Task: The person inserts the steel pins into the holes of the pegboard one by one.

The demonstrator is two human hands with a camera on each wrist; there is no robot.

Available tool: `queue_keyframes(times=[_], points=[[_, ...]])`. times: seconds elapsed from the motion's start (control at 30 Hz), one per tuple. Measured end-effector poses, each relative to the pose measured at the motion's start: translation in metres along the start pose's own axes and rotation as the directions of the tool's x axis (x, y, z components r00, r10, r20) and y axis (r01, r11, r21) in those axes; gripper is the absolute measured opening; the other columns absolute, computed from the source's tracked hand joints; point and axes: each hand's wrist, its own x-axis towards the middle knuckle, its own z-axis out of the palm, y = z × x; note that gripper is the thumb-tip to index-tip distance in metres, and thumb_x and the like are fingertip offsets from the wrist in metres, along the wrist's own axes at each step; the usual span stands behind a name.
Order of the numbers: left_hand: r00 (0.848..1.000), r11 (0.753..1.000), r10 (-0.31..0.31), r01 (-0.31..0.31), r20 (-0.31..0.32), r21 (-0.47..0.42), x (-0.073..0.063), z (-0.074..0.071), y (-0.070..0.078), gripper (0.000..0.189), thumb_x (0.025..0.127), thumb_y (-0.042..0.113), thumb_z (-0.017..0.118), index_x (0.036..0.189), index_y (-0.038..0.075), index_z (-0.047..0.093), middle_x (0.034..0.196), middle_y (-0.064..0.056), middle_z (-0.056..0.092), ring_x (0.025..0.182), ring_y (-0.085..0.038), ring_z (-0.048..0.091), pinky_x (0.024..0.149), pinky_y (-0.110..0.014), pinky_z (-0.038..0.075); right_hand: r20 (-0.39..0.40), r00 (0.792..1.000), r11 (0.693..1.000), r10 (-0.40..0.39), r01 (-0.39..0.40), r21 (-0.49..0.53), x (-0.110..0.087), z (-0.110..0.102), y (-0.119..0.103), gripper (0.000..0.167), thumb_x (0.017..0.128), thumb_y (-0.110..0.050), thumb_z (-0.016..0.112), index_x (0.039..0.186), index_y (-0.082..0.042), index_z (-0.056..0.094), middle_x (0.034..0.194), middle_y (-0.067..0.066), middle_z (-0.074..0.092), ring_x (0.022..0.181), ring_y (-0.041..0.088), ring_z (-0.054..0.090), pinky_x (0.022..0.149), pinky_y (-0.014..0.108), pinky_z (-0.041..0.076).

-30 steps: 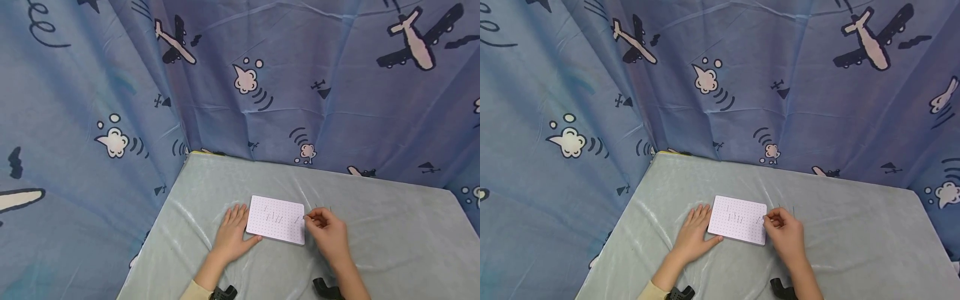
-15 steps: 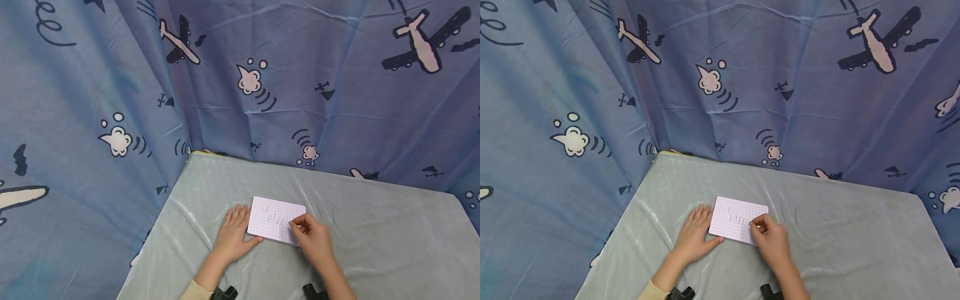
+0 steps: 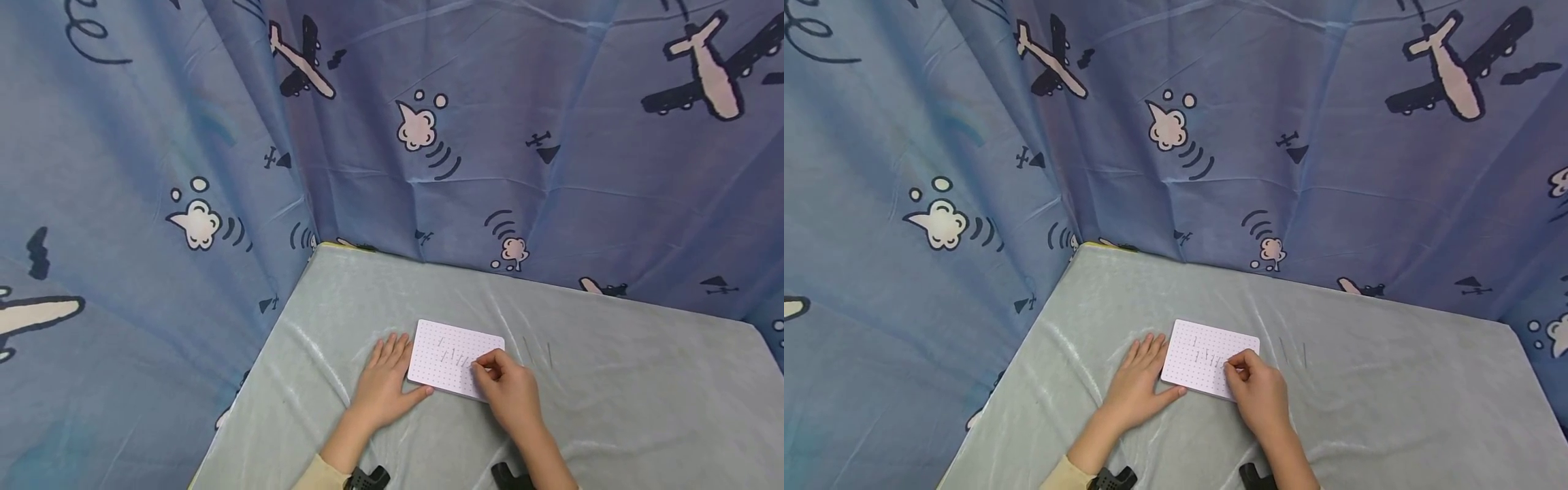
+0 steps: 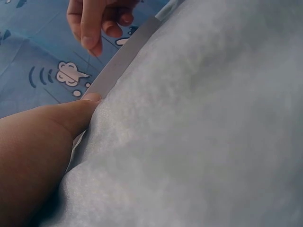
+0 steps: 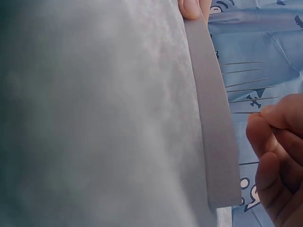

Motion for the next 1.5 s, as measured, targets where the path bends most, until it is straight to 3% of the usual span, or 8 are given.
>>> queue_keyframes(times=[0.23,0.5,0.9,1.03,1.33,1.5], points=[[0.999,1.0,-0.018,0.019,0.047,-0.017,0.0012,-0.0028,0.0009,0.101,0.1,0.075,0.06,0.171,0.007,0.037,0.177,-0.012,0.032,0.167,-0.031,0.018,0.138,-0.048,0.007,0.02,1.0,1.0,0.013,-0.013,-0.007,0.0002,0.0007,-0.0013,0.023,0.084,0.002,0.089,0.086,-0.016,0.075,0.067,-0.012,0.065,0.061,0.001,0.055,0.054,0.017,0.043],[0.999,1.0,-0.02,0.021,0.05,-0.018,0.0018,-0.0011,0.0002,0.101,0.1,0.075,0.059,0.171,0.006,0.036,0.178,-0.012,0.031,0.167,-0.031,0.018,0.138,-0.048,0.007,0.041,0.999,0.999,0.005,-0.004,-0.038,0.0012,0.0026,-0.0031,0.023,0.084,0.001,0.089,0.086,-0.017,0.075,0.068,-0.011,0.067,0.062,0.002,0.057,0.054,0.024,0.047],[0.999,1.0,-0.017,0.017,0.05,-0.004,0.0031,-0.0052,0.0021,0.101,0.1,0.075,0.059,0.17,0.006,0.037,0.177,-0.012,0.032,0.167,-0.031,0.019,0.138,-0.047,0.007,0.094,0.996,0.994,0.006,0.005,-0.112,0.0043,0.005,-0.0028,0.019,0.086,-0.002,0.085,0.088,-0.018,0.074,0.07,-0.008,0.067,0.057,0.006,0.049,0.053,0.027,0.042],[0.997,0.999,-0.032,0.033,0.068,-0.018,0.0015,-0.0061,0.0026,0.101,0.1,0.075,0.06,0.171,0.007,0.037,0.178,-0.012,0.031,0.168,-0.031,0.017,0.138,-0.046,0.005,0.109,0.994,0.993,0.022,-0.009,-0.117,0.004,0.0047,-0.0046,0.02,0.086,-0.002,0.085,0.087,-0.018,0.073,0.069,-0.009,0.066,0.059,0.006,0.053,0.054,0.029,0.045],[0.999,0.999,-0.024,0.025,0.046,-0.025,-0.0005,-0.004,0.0046,0.1,0.099,0.074,0.061,0.17,0.007,0.039,0.177,-0.013,0.034,0.167,-0.032,0.02,0.138,-0.048,0.009,0.142,0.987,0.989,0.079,-0.06,-0.135,0.0036,0.0002,-0.0089,0.016,0.088,-0.003,0.088,0.088,-0.013,0.075,0.075,-0.005,0.07,0.065,0.011,0.061,0.059,0.034,0.051],[0.999,1.0,-0.024,0.025,0.043,-0.016,-0.0006,-0.0042,0.0058,0.101,0.099,0.075,0.061,0.169,0.006,0.039,0.177,-0.012,0.034,0.167,-0.032,0.02,0.138,-0.048,0.009,0.119,0.99,0.992,0.08,-0.067,-0.108,0.0009,-0.0038,-0.009,0.016,0.087,-0.002,0.089,0.088,-0.011,0.076,0.078,-0.003,0.075,0.07,0.013,0.069,0.062,0.036,0.057]])
